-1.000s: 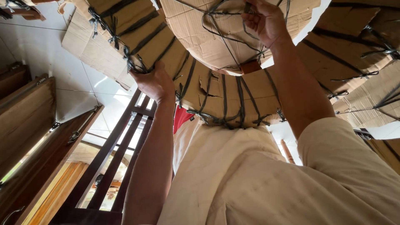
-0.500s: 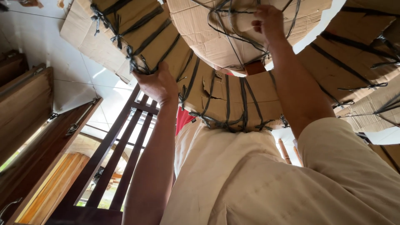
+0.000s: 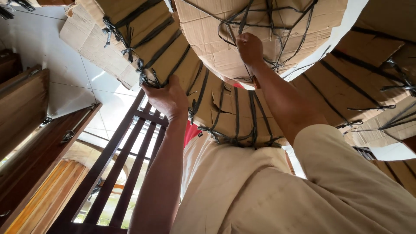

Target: Wrapping curved wooden furniture parts with protective cardboard and securing them with plastic ties.

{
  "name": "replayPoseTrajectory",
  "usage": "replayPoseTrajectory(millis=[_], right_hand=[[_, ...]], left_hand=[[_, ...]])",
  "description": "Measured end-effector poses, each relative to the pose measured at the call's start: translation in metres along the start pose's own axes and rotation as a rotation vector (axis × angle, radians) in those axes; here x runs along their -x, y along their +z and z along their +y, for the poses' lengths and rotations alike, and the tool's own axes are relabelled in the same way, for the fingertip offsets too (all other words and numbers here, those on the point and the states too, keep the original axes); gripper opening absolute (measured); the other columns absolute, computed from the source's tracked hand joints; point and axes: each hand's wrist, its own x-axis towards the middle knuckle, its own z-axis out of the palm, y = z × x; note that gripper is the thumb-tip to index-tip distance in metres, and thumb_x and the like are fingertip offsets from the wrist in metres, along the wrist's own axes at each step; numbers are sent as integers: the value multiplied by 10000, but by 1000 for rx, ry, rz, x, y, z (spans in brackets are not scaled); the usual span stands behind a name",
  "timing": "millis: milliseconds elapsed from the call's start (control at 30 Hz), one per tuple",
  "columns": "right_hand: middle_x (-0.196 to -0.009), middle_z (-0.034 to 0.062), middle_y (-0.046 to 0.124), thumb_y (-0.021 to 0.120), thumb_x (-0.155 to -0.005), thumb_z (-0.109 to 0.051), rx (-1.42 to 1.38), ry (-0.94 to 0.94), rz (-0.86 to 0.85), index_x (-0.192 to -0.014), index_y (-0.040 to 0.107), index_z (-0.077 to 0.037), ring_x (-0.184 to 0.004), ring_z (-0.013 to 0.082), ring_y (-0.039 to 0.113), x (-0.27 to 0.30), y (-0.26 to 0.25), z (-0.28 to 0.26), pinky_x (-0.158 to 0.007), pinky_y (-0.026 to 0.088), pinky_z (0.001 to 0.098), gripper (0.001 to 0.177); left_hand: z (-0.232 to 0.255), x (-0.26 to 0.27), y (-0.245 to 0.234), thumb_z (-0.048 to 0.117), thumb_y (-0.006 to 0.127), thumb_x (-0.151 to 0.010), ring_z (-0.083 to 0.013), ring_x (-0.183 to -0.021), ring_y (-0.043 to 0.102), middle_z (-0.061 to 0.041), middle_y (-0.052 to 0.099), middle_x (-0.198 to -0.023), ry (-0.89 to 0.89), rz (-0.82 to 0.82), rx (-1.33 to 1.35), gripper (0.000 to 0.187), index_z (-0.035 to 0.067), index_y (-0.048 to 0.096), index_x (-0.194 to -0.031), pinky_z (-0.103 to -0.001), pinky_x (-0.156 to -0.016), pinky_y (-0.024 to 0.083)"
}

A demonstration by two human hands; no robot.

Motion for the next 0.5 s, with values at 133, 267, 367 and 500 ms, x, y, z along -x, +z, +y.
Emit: replayPoseTrajectory(millis=[133,267,367,500], right_hand=[[-975,102,664,538,-988,-143,48,18,151,-991,606,-113,-846,261,614,-18,-30,27,-657,477,420,74],[-785,24,590,595,-976,-121,62,-123,327,-843,550,-125,-701,164,545,-43,-55,46,-574,441,332,141],[-637,-31,513,626,-1092,-449,161,-77,142,-697,528,-188,-576,126,447,-52,-44,27,-536,361,343,483],[-709,-51,648,729,-990,-445,157,88,63,-846,632,-202,-651,159,623,-64,-12,-9,-582,491,409,298]], left_hand=[[-3,-2,1,11,643,-606,-285,-743,783,-152,763,-904,-41,-10,41,474,5,593,-1078,-423,-604,731],[-4,-3,3,57,674,-625,-289,-744,784,-140,764,-897,-46,-2,3,448,12,597,-1064,-418,-611,724],[-3,-2,2,55,681,-624,-295,-760,785,-148,762,-908,-41,7,16,450,5,600,-1063,-420,-630,730],[1,-1,4,58,678,-607,-290,-774,772,-135,755,-902,-22,27,29,431,4,607,-1028,-420,-635,708]])
